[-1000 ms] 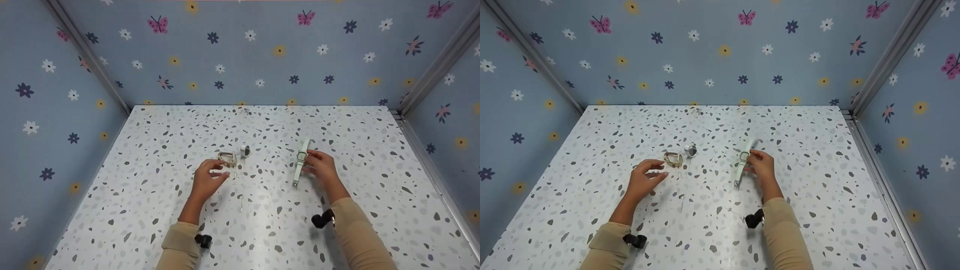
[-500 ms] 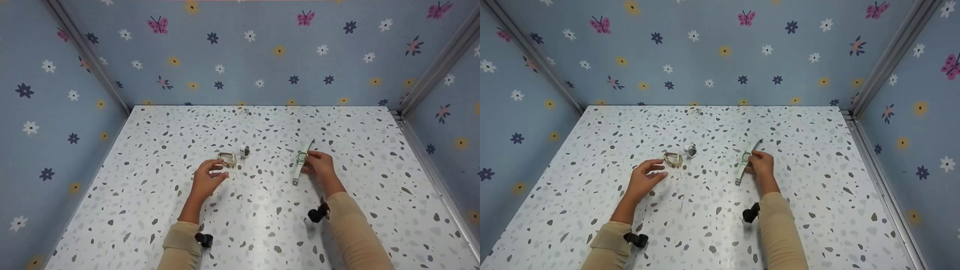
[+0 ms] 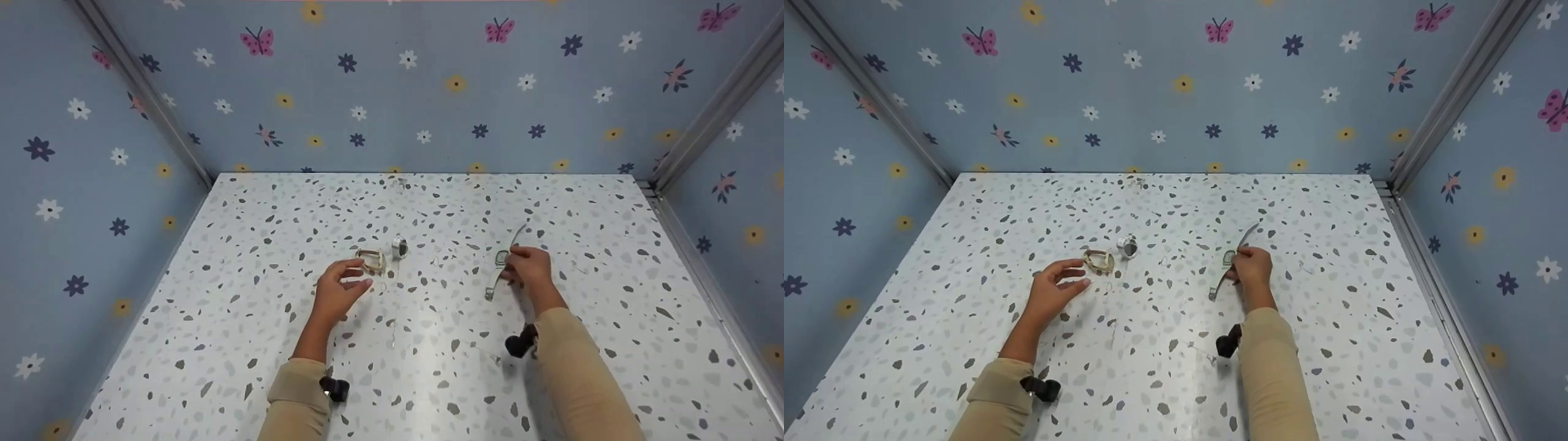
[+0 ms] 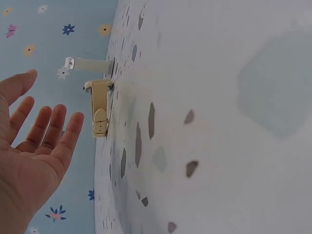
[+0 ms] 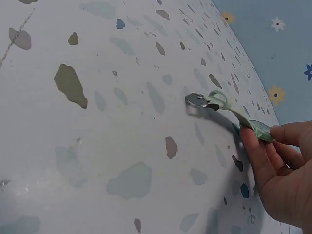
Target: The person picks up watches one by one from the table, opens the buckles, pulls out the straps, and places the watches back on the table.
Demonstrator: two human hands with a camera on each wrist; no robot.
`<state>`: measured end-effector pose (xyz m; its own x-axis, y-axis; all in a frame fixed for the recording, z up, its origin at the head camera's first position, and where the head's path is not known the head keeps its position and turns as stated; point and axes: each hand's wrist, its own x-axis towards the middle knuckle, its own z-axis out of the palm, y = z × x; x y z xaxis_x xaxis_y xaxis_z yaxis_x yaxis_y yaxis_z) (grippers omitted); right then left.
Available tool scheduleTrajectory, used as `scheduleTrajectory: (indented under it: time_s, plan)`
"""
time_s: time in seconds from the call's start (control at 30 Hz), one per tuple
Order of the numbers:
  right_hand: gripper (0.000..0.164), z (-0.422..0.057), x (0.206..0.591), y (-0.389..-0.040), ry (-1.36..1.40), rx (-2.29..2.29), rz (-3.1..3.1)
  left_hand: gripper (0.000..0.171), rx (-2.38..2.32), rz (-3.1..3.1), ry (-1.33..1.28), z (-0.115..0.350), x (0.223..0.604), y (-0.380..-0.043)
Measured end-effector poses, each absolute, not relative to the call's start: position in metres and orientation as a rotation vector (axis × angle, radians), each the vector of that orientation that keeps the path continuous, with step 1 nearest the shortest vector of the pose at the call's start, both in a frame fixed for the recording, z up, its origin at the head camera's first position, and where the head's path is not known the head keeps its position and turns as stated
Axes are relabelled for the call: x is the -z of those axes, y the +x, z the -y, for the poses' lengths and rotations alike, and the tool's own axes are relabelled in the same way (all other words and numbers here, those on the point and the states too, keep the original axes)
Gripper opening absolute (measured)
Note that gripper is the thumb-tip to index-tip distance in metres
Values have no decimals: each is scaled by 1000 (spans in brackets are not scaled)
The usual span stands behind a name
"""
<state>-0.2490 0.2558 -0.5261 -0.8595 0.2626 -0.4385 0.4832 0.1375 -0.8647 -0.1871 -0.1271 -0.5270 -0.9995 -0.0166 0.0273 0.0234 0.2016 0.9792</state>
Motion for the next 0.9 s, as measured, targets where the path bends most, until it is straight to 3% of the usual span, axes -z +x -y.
scheduleTrajectory:
  time_s: [0.9]
  plan:
    - [38, -258, 523, -237, 720, 1647, -2433, 41, 1892, 2473, 126, 127, 535, -207]
